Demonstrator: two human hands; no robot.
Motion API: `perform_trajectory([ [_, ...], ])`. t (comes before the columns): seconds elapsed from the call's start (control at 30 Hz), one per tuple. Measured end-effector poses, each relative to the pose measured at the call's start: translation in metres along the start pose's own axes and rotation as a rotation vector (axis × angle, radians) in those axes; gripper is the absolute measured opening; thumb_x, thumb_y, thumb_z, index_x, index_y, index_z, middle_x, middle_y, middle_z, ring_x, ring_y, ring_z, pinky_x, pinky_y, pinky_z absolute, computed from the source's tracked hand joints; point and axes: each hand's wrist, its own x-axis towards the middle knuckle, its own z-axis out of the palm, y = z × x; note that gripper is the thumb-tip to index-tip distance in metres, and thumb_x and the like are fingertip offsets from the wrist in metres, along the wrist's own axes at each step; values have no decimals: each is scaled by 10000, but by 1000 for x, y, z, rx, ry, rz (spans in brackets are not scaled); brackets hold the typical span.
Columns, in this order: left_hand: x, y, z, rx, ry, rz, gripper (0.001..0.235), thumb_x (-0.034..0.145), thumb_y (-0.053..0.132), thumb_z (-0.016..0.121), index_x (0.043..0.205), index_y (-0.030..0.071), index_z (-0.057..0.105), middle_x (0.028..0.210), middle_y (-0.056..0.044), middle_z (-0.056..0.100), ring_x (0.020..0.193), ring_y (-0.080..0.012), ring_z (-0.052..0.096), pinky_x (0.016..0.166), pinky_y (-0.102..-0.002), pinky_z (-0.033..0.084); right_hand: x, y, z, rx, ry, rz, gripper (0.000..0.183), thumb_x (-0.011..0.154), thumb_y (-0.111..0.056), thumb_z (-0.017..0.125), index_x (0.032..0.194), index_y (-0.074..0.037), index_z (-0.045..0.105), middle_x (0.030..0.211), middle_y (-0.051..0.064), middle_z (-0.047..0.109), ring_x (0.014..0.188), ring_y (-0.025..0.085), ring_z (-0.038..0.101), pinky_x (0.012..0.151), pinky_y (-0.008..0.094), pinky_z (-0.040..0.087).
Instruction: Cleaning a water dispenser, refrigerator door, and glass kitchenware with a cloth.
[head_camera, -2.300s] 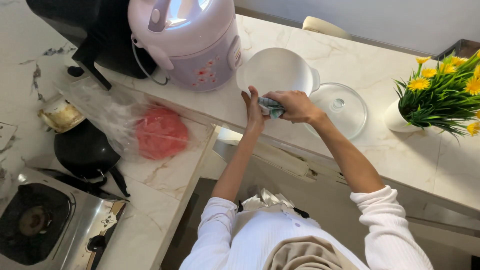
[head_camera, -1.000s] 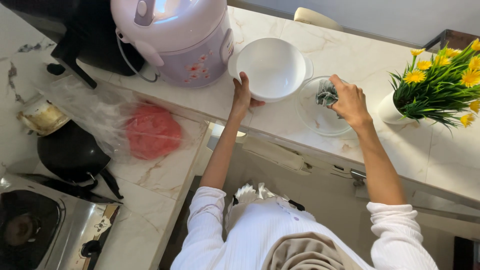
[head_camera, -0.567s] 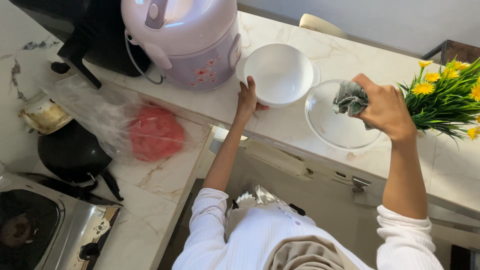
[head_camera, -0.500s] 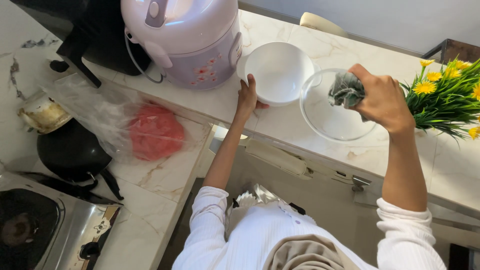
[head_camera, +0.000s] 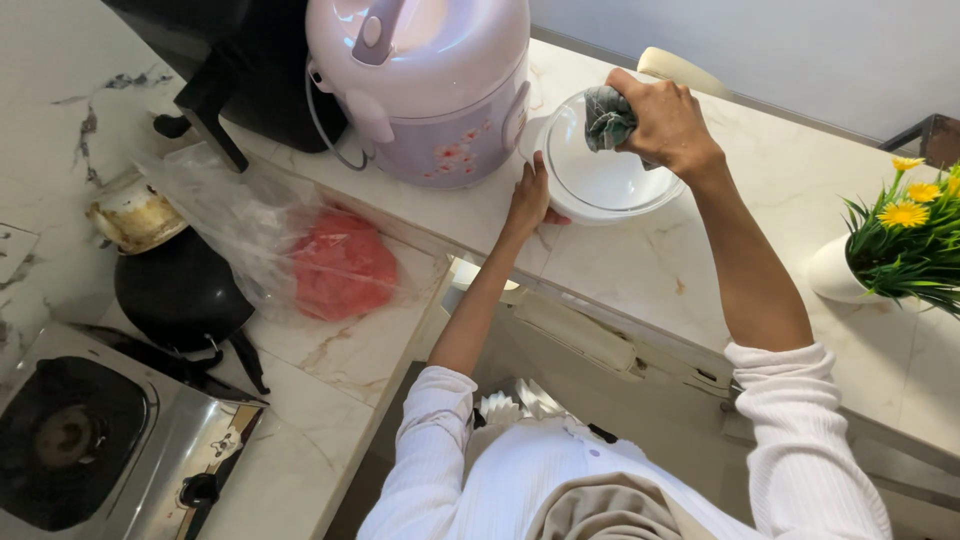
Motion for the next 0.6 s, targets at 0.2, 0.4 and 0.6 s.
perform_trajectory([
  [0.2,3,-3,-4,-58,-27,18,966,839,779,288,1530,104,289,1254,-200,623,785,-364,775,523,-416,616,8,5,13,39,20,-38,549,701,-169,883,1173,-140,605,923,122,739,908,371,718,783,497,556],
  [0.4,14,-24,-10,-154,-111,-43,1021,888,847,279,1559,81,350,1283,-238,664,826,-306,790,565,-387,633,5,6,17,-16,9,6,507,740,-177,875,1168,-142,607,889,135,729,873,376,717,754,498,556],
  [0.6,-7,-4,-10,-47,-99,-27,1045,808,863,320,1580,165,220,1241,-219,658,619,-312,752,534,-372,617,5,13,29,-7,-14,17,543,703,-151,873,1181,-156,614,896,137,736,874,376,720,749,500,558],
])
